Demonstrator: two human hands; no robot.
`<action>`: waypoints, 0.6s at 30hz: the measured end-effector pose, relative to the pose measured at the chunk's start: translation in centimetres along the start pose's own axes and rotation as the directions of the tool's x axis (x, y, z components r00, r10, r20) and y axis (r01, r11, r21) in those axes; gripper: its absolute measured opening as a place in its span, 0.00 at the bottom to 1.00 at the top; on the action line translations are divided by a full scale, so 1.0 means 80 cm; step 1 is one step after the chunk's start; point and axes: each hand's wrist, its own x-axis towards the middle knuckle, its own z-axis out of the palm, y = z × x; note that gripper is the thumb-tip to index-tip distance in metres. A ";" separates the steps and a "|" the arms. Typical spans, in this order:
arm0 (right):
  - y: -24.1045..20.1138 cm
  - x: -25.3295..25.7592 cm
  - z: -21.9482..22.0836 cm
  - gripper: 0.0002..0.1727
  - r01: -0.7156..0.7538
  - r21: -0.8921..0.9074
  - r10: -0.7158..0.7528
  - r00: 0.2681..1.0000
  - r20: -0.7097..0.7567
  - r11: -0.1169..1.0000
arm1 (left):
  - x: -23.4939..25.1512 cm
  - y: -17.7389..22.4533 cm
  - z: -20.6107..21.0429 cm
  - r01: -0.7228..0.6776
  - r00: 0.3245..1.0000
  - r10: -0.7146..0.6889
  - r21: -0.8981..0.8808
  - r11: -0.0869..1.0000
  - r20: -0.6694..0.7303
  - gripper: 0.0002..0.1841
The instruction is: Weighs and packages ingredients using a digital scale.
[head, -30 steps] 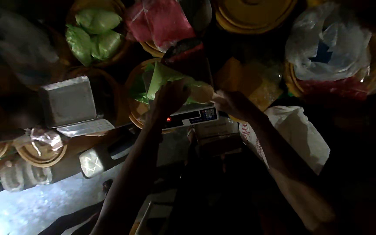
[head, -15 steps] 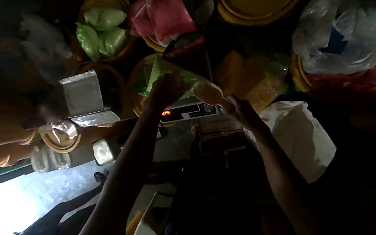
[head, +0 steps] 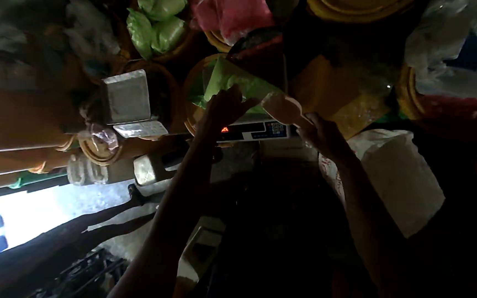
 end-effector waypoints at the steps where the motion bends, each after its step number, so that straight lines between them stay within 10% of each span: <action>1: 0.002 0.000 0.001 0.27 -0.001 0.003 0.001 1.000 0.001 1.000 | -0.001 -0.001 0.001 0.006 1.000 -0.006 -0.013 1.000 -0.001 0.35; 18: -0.025 0.039 0.016 0.31 -0.125 0.074 0.123 0.992 0.042 0.989 | -0.023 0.004 0.016 0.066 0.986 -0.084 -0.127 0.990 -0.141 0.34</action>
